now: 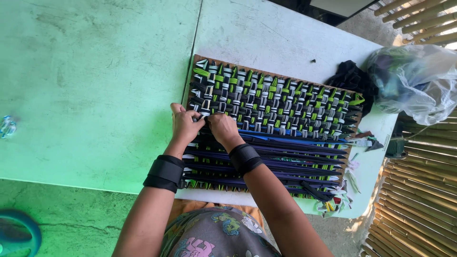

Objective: Weaving a rug using colorful strips of material on a wooden frame.

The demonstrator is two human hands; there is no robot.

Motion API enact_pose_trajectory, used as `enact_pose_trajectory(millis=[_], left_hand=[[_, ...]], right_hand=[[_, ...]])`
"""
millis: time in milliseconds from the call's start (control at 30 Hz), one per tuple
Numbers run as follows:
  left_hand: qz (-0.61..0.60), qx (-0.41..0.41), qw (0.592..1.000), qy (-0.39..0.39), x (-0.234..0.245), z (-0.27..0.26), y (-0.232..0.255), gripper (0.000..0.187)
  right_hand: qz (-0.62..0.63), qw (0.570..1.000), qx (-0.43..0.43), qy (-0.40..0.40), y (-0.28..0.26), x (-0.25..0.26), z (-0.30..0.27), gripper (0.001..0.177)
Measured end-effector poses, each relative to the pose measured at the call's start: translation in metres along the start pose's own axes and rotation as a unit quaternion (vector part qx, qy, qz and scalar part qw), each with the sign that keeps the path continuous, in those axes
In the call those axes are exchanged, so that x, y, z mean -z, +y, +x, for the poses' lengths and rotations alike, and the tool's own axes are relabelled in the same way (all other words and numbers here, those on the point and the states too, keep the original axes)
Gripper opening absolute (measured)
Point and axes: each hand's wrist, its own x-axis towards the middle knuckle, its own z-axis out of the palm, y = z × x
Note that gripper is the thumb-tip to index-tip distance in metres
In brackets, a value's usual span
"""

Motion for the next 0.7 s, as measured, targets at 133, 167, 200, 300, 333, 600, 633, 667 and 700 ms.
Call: enact_pose_trajectory(millis=[133, 167, 200, 300, 333, 600, 633, 667, 700], left_hand=[[-0.038, 0.066, 0.997, -0.028, -0.002, 0.000, -0.001, 0.018], [-0.016, 0.030, 0.999, -0.021, -0.001, -0.003, 0.000, 0.019], [0.006, -0.007, 1.000, -0.015, 0.000, -0.006, 0.000, 0.020], [0.113, -0.008, 0.991, -0.071, 0.025, -0.011, 0.031, 0.020], [0.112, -0.008, 0.991, -0.070, 0.024, -0.010, 0.031, 0.020], [0.263, 0.008, 0.958, -0.117, 0.036, -0.008, 0.043, 0.017], [0.262, 0.009, 0.958, -0.116, 0.029, -0.010, 0.035, 0.017], [0.262, -0.007, 0.959, -0.106, 0.023, -0.012, 0.028, 0.023], [0.261, -0.026, 0.960, -0.094, 0.017, -0.010, 0.021, 0.029]], right_hand=[[-0.043, 0.999, -0.023, -0.010, 0.016, -0.029, 0.012, 0.010], [0.010, 0.999, -0.049, 0.007, 0.017, -0.030, 0.013, 0.012], [0.064, 0.995, -0.075, 0.024, 0.017, -0.032, 0.014, 0.015], [0.120, 0.987, -0.103, 0.014, 0.041, -0.058, 0.020, 0.021], [0.119, 0.987, -0.103, 0.014, 0.043, -0.058, 0.021, 0.021], [0.215, 0.964, -0.154, 0.000, 0.032, -0.044, 0.014, 0.029], [0.214, 0.965, -0.154, -0.002, 0.035, -0.045, 0.012, 0.029], [0.251, 0.957, -0.149, -0.007, 0.037, -0.045, 0.010, 0.027], [0.287, 0.947, -0.144, -0.008, 0.040, -0.044, 0.011, 0.026]])
